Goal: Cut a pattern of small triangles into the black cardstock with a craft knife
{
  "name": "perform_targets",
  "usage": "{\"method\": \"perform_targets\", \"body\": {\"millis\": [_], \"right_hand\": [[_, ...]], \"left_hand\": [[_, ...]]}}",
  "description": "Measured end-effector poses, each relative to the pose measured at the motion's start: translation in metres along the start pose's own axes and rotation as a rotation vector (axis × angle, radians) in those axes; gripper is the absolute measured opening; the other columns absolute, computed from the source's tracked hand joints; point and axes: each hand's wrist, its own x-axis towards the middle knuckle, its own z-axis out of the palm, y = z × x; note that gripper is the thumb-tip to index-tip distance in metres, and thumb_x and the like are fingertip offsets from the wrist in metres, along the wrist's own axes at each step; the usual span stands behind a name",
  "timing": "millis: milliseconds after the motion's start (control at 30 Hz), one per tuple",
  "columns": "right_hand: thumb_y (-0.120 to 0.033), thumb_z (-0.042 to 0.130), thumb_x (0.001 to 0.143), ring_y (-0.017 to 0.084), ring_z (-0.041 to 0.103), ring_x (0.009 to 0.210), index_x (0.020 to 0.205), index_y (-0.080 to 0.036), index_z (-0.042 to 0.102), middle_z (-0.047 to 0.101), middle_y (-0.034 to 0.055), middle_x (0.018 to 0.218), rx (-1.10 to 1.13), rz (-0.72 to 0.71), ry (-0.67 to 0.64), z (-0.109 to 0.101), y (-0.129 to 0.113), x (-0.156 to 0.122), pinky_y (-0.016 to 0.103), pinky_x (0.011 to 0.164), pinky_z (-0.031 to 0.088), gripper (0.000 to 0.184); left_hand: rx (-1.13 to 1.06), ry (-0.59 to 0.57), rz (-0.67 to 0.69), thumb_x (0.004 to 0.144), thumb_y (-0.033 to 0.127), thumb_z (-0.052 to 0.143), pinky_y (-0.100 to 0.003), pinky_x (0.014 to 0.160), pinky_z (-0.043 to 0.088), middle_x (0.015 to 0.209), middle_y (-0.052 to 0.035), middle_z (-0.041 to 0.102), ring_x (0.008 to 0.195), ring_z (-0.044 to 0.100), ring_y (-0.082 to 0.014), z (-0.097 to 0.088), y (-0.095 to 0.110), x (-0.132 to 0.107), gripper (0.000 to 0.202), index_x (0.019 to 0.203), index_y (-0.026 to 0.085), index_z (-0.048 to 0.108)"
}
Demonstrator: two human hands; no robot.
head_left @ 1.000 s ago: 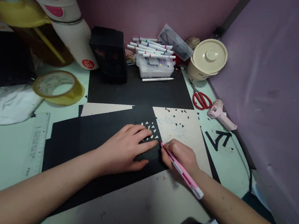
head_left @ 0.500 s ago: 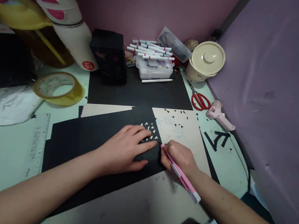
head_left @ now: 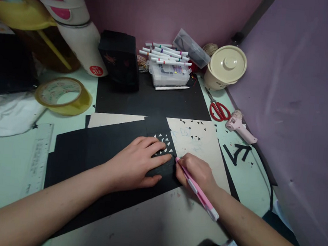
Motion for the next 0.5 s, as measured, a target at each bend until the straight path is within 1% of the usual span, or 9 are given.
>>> {"method": "perform_targets", "body": {"millis": [67,133,333,500], "right_hand": [[-0.004,0.054,0.086,0.012,0.038,0.053,0.076,-0.024,0.040,0.040,-0.0039,0.062,-0.002,-0.007,0.015,-0.0002,-0.0010,0.0014,0.027,0.051,0.034,0.026],[-0.004,0.053,0.086,0.012,0.037,0.052,0.076,-0.024,0.040,0.039,-0.0041,0.061,0.014,-0.004,0.023,-0.0005,-0.0018,0.0027,0.026,0.050,0.033,0.026],[-0.005,0.053,0.086,0.012,0.041,0.052,0.078,-0.023,0.043,0.044,-0.0039,0.062,0.051,0.019,0.022,-0.0023,-0.0025,0.0045,0.025,0.051,0.037,0.022],[-0.008,0.051,0.088,0.012,0.048,0.053,0.079,-0.023,0.045,0.052,-0.0021,0.065,0.067,0.058,0.008,-0.0055,-0.0040,0.0059,0.025,0.052,0.040,0.018]], "left_hand": [[-0.002,0.002,0.001,0.088,0.042,0.060,-0.050,0.098,0.043,0.132,-0.0139,0.056,0.123,0.048,-0.0346,0.0005,-0.0001,0.0005,0.048,0.132,0.022,0.058],[-0.002,0.003,0.003,0.088,0.042,0.060,-0.050,0.098,0.043,0.132,-0.0138,0.056,0.122,0.048,-0.0348,0.0009,-0.0001,0.0009,0.048,0.132,0.022,0.058],[-0.005,0.002,0.002,0.088,0.041,0.060,-0.050,0.100,0.042,0.132,-0.0136,0.056,0.124,0.048,-0.0343,0.0004,0.0004,0.0002,0.047,0.131,0.022,0.058],[-0.006,0.003,0.005,0.089,0.041,0.060,-0.050,0.100,0.042,0.132,-0.0140,0.056,0.124,0.048,-0.0341,0.0002,0.0008,-0.0001,0.047,0.131,0.022,0.058]]}}
